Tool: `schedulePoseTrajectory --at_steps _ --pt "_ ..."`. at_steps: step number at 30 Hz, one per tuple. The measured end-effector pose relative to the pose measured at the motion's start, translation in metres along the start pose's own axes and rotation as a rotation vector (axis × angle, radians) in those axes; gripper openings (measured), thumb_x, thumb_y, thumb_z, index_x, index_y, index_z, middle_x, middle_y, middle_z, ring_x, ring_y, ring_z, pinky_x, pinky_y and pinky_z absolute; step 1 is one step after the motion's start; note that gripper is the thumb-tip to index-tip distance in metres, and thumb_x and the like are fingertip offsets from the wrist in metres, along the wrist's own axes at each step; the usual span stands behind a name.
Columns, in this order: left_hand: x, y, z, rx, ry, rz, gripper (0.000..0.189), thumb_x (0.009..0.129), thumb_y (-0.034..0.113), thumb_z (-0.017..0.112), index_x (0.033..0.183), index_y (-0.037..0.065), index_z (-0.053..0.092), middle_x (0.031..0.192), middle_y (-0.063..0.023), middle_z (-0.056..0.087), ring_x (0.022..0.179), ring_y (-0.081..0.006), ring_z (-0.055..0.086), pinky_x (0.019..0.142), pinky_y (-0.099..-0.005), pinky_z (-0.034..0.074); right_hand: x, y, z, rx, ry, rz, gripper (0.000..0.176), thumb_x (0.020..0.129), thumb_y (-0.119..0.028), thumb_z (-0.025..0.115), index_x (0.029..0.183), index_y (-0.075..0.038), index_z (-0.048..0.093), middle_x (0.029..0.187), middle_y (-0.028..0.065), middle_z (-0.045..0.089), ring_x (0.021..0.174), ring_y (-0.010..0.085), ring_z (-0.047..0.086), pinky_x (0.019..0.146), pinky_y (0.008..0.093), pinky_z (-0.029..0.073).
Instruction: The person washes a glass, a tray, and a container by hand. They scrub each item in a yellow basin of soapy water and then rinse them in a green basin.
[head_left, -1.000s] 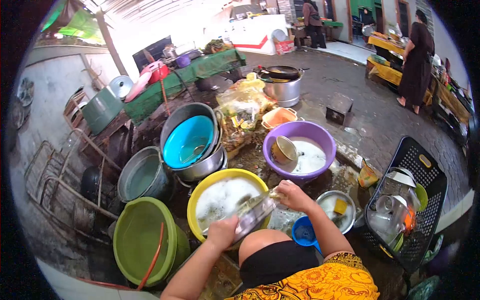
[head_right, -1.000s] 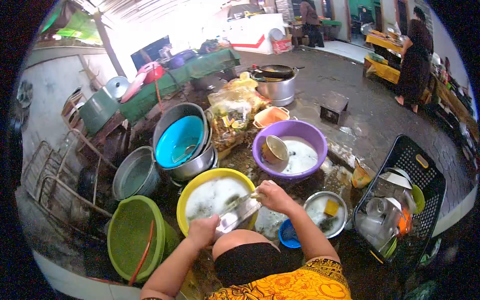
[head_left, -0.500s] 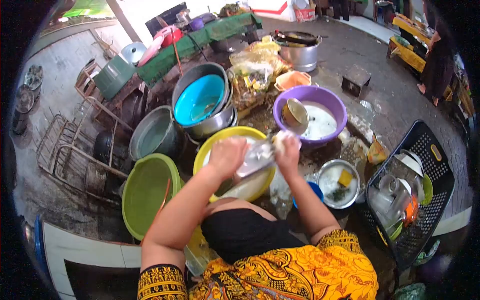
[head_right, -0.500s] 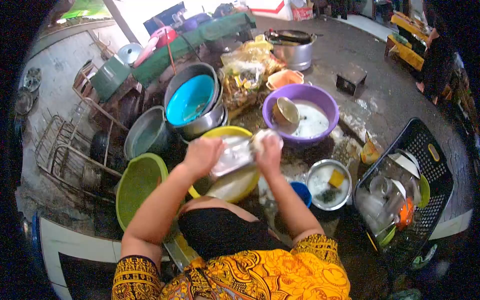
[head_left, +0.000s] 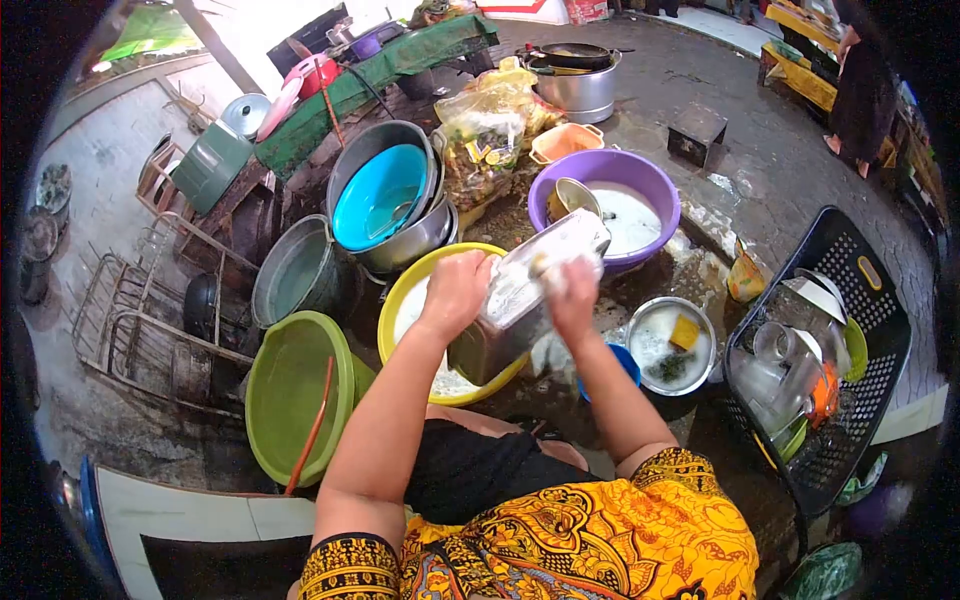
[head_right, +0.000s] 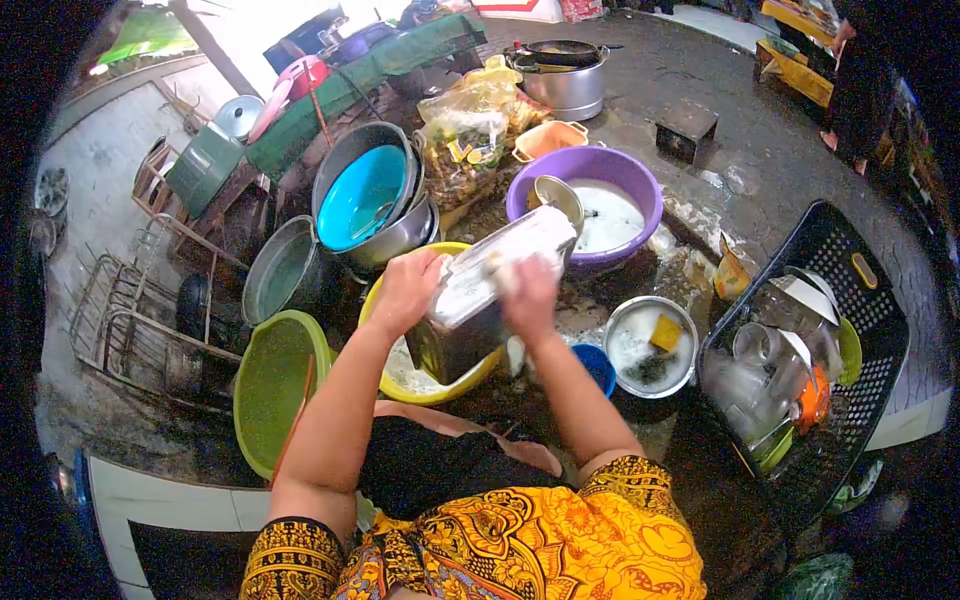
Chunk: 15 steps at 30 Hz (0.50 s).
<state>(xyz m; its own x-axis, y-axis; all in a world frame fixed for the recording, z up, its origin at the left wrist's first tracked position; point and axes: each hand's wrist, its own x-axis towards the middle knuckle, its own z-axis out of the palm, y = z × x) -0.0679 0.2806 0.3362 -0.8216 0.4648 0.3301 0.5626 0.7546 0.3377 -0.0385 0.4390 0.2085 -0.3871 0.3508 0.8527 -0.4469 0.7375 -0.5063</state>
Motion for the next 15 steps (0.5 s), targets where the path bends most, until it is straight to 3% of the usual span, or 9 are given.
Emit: schedulePoseTrajectory --at_steps 2,4,7,9,10,11,12,14,15 --pt "-0.008 0.0 0.001 -0.085 -0.01 -0.051 0.028 0.085 0.022 0.049 0.071 -0.001 0.057 0.074 -0.0231 0.058 0.073 -0.0405 0.056 0.065 -0.0469 0.043 0.023 0.028 -0.012 0.048 0.015 0.299 0.02 0.076 -0.011 0.045 0.088 0.001 0.056 0.085 0.0183 0.053 0.079 0.0361 0.05 0.072 0.0471 0.038" --pt "-0.012 -0.007 0.012 -0.143 -0.015 -0.08 0.028 0.085 0.021 0.048 0.071 -0.001 0.057 0.074 -0.0239 0.057 0.072 -0.0407 0.055 0.065 -0.0471 0.042 0.031 0.037 -0.011 0.073 -0.019 0.298 0.021 0.075 -0.01 0.047 0.09 0.001 0.056 0.085 0.0189 0.054 0.081 0.0368 0.051 0.073 0.0478 0.039" --pt "-0.012 -0.033 0.034 -0.212 -0.01 -0.134 0.029 0.086 0.021 0.047 0.07 -0.002 0.056 0.073 -0.0242 0.057 0.073 -0.0412 0.055 0.066 -0.047 0.042 0.001 0.003 0.011 0.003 -0.04 0.081 0.018 0.073 -0.011 0.053 0.088 -0.001 0.056 0.084 0.0171 0.054 0.08 0.0368 0.051 0.073 0.0474 0.04" --pt "-0.012 -0.049 0.043 -0.214 0.017 -0.128 0.031 0.085 0.022 0.046 0.071 -0.003 0.057 0.076 -0.0249 0.057 0.075 -0.0405 0.056 0.067 -0.0456 0.042 -0.015 -0.043 0.008 0.131 -0.198 -0.046 0.015 0.075 -0.016 0.059 0.086 -0.006 0.057 0.08 0.015 0.053 0.078 0.0351 0.05 0.073 0.047 0.039" --pt "-0.012 -0.055 0.045 -0.213 0.013 -0.139 0.031 0.085 0.022 0.046 0.071 -0.003 0.057 0.076 -0.0249 0.057 0.075 -0.0405 0.056 0.067 -0.0456 0.042 -0.03 -0.057 0.008 0.195 -0.26 -0.096 0.019 0.074 -0.017 0.061 0.091 -0.009 0.06 0.087 0.0147 0.054 0.084 0.0352 0.051 0.079 0.0466 0.04" --pt "-0.011 -0.061 0.044 -0.256 -0.012 -0.217 0.031 0.085 0.023 0.046 0.072 -0.003 0.058 0.078 -0.0254 0.058 0.076 -0.0403 0.057 0.067 -0.0447 0.043 -0.053 -0.062 0.013 0.19 -0.413 -0.122 0.042 0.072 -0.017 0.062 0.113 -0.01 0.058 0.112 0.0156 0.053 0.106 0.0361 0.048 0.093 0.0483 0.034" --pt "-0.012 -0.068 0.044 -0.296 -0.037 -0.291 0.031 0.084 0.023 0.046 0.073 -0.003 0.059 0.08 -0.0259 0.058 0.077 -0.0401 0.057 0.068 -0.0438 0.043 -0.057 -0.07 0.017 0.184 -0.35 -0.246 0.047 0.073 -0.016 0.062 0.12 -0.014 0.055 0.12 0.0155 0.049 0.114 0.0349 0.044 0.098 0.0477 0.031" --pt "-0.018 -0.098 0.056 -0.341 -0.023 -0.292 0.031 0.084 0.023 0.047 0.076 -0.003 0.061 0.077 -0.0234 0.061 0.071 -0.0341 0.059 0.066 -0.0401 0.043 -0.077 -0.068 0.021 0.191 -0.431 -0.366 0.041 0.073 -0.018 0.063 0.114 -0.014 0.057 0.12 0.0148 0.049 0.114 0.033 0.045 0.098 0.0477 0.033" --pt "-0.023 -0.107 0.057 -0.428 -0.054 -0.379 0.03 0.086 0.021 0.047 0.085 -0.004 0.062 0.079 -0.0164 0.062 0.072 -0.0249 0.058 0.066 -0.0359 0.044 -0.086 -0.061 0.025 0.193 -0.429 -0.361 0.041 0.073 -0.018 0.063 0.114 -0.014 0.057 0.12 0.0148 0.049 0.114 0.033 0.045 0.098 0.0477 0.033"
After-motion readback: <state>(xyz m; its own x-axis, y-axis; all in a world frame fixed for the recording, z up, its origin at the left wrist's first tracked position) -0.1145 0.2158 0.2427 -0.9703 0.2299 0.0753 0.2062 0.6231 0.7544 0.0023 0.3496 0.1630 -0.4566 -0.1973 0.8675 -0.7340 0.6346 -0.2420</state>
